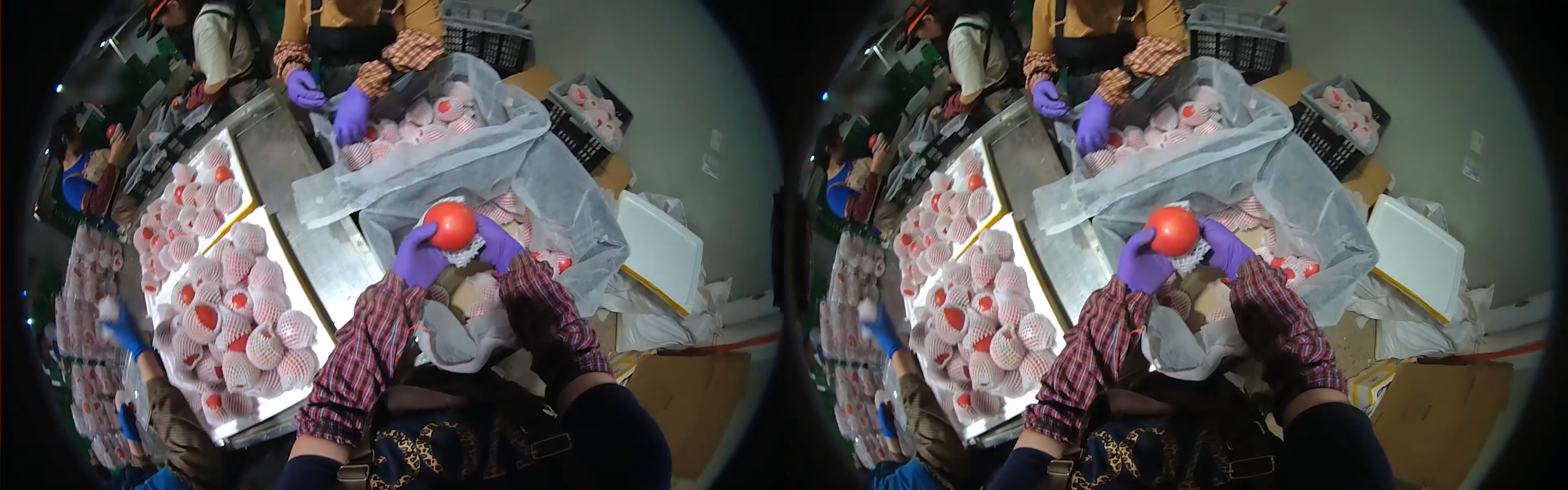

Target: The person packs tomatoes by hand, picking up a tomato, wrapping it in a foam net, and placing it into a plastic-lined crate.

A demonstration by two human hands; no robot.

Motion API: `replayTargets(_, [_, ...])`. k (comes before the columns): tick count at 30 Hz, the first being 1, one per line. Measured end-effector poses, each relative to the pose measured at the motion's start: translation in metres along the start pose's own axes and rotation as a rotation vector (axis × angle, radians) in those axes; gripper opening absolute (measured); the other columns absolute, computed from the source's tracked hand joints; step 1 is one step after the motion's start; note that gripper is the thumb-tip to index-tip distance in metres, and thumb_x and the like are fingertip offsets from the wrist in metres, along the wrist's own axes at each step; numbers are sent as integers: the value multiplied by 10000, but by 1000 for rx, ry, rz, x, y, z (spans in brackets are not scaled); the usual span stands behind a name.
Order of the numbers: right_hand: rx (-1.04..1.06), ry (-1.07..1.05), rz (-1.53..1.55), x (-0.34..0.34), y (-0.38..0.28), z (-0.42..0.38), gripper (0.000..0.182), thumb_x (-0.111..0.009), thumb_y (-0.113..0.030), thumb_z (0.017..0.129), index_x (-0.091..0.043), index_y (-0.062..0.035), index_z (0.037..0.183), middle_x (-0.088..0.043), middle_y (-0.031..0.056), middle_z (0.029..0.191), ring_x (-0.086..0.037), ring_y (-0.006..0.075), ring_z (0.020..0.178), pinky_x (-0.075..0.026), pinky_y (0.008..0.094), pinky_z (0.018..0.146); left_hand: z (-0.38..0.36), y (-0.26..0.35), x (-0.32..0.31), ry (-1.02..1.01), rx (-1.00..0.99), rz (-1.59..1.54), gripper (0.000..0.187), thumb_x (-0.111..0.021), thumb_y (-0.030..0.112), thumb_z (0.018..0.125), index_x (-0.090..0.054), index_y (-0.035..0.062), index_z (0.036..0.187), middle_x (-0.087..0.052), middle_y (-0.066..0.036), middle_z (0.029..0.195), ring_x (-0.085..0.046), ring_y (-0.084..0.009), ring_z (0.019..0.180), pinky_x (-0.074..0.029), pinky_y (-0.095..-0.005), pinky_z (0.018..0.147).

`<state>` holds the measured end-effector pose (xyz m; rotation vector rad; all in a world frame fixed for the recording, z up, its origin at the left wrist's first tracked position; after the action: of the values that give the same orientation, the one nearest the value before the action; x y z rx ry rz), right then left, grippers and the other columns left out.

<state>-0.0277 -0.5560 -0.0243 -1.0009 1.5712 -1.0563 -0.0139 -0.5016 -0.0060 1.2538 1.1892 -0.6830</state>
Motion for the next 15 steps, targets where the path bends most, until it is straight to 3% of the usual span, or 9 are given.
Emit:
replayTargets(3, [-111, 188, 511, 43, 39, 8, 321, -468, -169, 857, -476, -4, 1132, -532, 143, 1125, -557, 243, 979, -455, 345, 850, 4, -6, 9, 14, 16, 77, 548, -561, 142, 741, -376, -11, 1234, -473, -167, 1208, -455, -296, 1129, -317, -453, 990])
replayTargets(4, [156, 236, 149, 84, 40, 15, 278, -524, -124, 822, -514, -5, 1073, -562, 114, 1042, -570, 204, 904, -466, 309, 792, 5, -9, 2, -25, 45, 69, 544, -564, 139, 740, -380, -17, 1228, -470, -168, 1212, -461, -305, 1120, -306, -465, 998])
replayTargets(5, [394, 379, -223, 121, 42, 14, 239, -579, -79, 788, -552, -5, 1014, -591, 85, 960, -583, 165, 829, -477, 273, 733, 7, -12, 16, 36, 70, 131, 552, -578, 127, 746, -369, -7, 1239, -487, -159, 1185, -484, -294, 1096, -373, -452, 956])
replayTargets(7, [313, 667, 117, 91, -28, -19, 211, -623, -33, 740, -585, -10, 946, -603, 46, 870, -575, 127, 745, -473, 246, 672, 13, -8, 10, 45, 15, 345, 527, -600, 128, 749, -386, 15, 1217, -507, -135, 1137, -520, -255, 1043, -456, -407, 875])
replayTargets(8, [445, 726, -169, 73, -57, -33, 150, -630, -67, 743, -603, -4, 876, -588, 31, 806, -544, 105, 668, -453, 221, 627, 17, -1, 31, 161, -47, 432, 527, -613, 138, 745, -389, 14, 1206, -507, -125, 1122, -526, -243, 1020, -464, -386, 856])
replayTargets(10, [693, 579, -657, 25, -79, -38, 168, -629, -102, 761, -591, 5, 884, -581, 36, 820, -552, 126, 728, -463, 239, 631, 17, 13, 71, 400, -178, 599, 528, -638, 156, 736, -396, 11, 1183, -507, -106, 1093, -538, -219, 974, -479, -346, 817])
replayTargets(11, [797, 482, -852, 5, -77, -36, 209, -627, -114, 770, -577, 5, 933, -582, 42, 847, -560, 138, 763, -472, 245, 644, 13, 14, 78, 444, -193, 588, 440, -605, 195, 766, -429, 77, 1152, -495, -90, 1109, -540, -226, 975, -491, -359, 806])
replayTargets(13, [581, 514, -491, 21, -43, -17, 307, -641, -123, 760, -532, 0, 1019, -576, 66, 912, -564, 158, 827, -477, 266, 713, 2, 14, 54, 481, -117, 511, 461, -557, 298, 817, -402, 110, 1208, -485, -94, 1140, -535, -230, 984, -479, -365, 801])
replayTargets(15, [371, 477, -103, 44, -9, 0, 407, -656, -138, 751, -483, -5, 1095, -564, 90, 974, -564, 177, 882, -471, 284, 778, 10, 4, 61, 379, -50, 428, 487, -509, 370, 843, -377, 123, 1242, -478, -107, 1160, -535, -234, 986, -472, -368, 798])
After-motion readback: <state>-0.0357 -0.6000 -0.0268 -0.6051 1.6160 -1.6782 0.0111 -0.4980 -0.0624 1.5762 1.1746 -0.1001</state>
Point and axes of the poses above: each hand's wrist, its own z-axis towards the middle knuckle, its own x-axis out of the back of the hand, y = z × x, the point moved 10 cm from there along z, towards the middle knuckle
